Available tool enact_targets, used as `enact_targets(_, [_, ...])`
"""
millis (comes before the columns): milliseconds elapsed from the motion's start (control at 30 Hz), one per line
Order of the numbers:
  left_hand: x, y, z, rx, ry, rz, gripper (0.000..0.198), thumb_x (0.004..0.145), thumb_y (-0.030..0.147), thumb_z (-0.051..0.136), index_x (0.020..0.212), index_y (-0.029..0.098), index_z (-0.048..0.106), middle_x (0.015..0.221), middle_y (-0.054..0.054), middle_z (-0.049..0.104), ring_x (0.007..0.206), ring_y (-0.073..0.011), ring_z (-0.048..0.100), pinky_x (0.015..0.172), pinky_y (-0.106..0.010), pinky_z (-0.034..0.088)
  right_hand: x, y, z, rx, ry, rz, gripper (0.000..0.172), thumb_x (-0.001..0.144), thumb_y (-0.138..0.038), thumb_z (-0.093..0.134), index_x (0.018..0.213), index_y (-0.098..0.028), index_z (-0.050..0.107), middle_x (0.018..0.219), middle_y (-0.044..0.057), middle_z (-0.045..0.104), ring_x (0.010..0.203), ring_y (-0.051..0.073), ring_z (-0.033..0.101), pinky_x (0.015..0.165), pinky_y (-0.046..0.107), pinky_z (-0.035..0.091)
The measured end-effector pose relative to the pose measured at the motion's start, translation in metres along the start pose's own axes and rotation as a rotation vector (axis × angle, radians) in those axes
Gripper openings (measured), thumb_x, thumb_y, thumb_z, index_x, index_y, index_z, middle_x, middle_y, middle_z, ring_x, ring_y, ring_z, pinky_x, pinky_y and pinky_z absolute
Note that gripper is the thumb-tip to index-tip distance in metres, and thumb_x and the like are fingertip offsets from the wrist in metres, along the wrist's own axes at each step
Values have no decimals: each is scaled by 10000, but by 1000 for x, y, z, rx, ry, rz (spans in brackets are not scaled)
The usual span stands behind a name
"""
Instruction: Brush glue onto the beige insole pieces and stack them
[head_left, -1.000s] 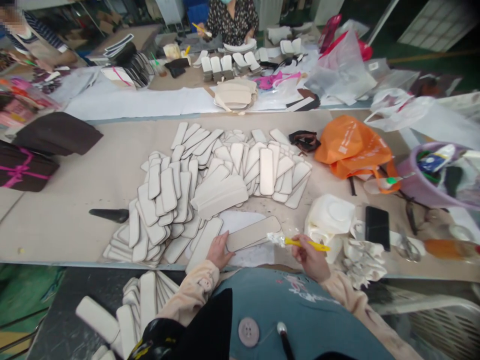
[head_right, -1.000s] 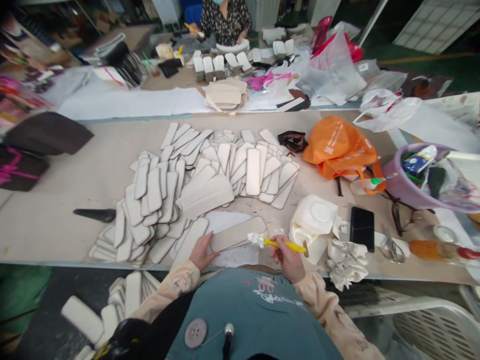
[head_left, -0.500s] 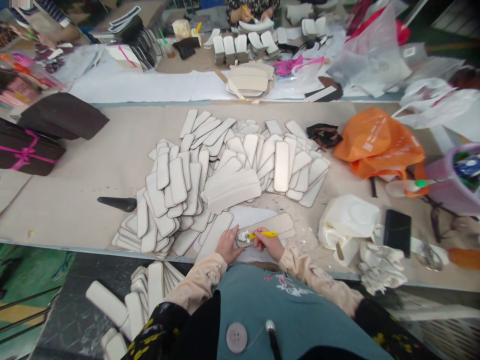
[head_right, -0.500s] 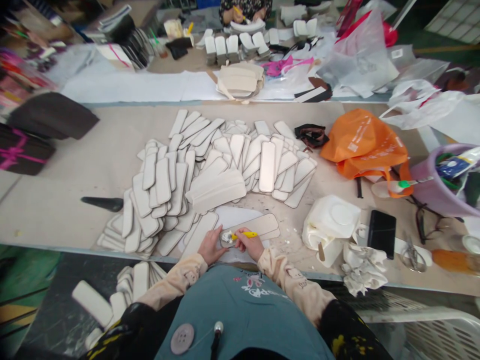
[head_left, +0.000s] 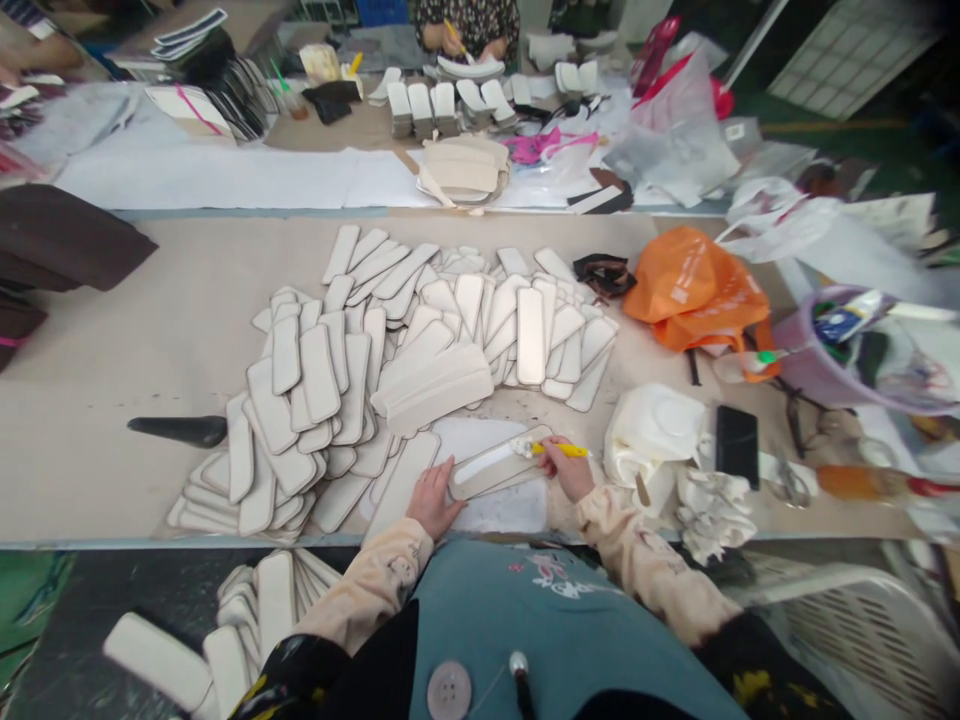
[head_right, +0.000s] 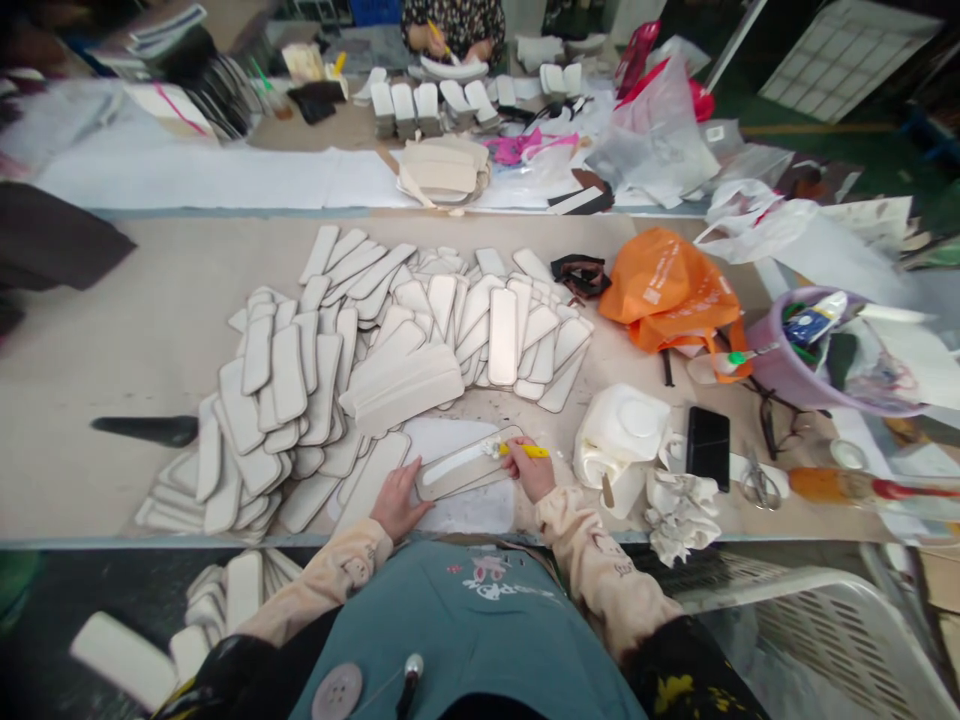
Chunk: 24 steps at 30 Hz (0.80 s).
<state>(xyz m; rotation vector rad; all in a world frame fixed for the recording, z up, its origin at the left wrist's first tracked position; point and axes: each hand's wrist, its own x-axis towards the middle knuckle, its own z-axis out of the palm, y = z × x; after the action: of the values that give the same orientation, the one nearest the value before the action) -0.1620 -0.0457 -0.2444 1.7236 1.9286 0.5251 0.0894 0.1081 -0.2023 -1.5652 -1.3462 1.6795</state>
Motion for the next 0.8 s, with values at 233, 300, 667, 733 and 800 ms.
enact_targets(233, [-2, -4, 6, 29, 61, 50, 881, 708, 297, 721, 1456, 172, 272, 1248, -144, 533, 1127, -312, 508, 998, -497, 423, -5, -2, -31, -58, 168, -52, 356, 806, -575, 532, 885, -229, 563, 600, -14, 607, 483, 144, 515, 491, 267, 430])
enact_targets(300, [-1, -3, 5, 39, 66, 55, 879, 705, 301, 724, 1451, 162, 282, 1234, -146, 541, 1120, -311, 513, 994, -491, 428, -16, -3, -22, -65, 149, -63, 355, 815, -568, 534, 906, -227, 569, 602, -23, 605, 491, 135, 513, 502, 254, 431])
enact_targets(667, [0, 4, -3, 83, 6, 40, 843, 730, 367, 695, 1433, 118, 302, 1209, -165, 558, 1113, -311, 512, 980, -474, 431, -45, 14, 71, 18, -409, 12, 311, 846, -498, 503, 877, -195, 570, 561, -38, 609, 418, 84, 477, 425, 188, 392])
enact_targets(733, [0, 4, -3, 91, -1, 43, 842, 734, 371, 691, 1433, 111, 300, 1209, -169, 557, 1111, -313, 512, 983, -477, 427, -42, 18, 75, 12, -424, 19, 296, 844, -481, 512, 878, -193, 571, 552, -43, 606, 411, 80, 473, 420, 182, 387])
enact_targets(800, [1, 4, -3, 96, -8, 41, 839, 734, 370, 689, 1432, 112, 303, 1208, -170, 560, 1109, -314, 515, 984, -480, 424, -40, 21, 74, 2, -411, 25, 285, 841, -468, 515, 869, -191, 574, 544, -44, 602, 406, 80, 472, 416, 181, 382])
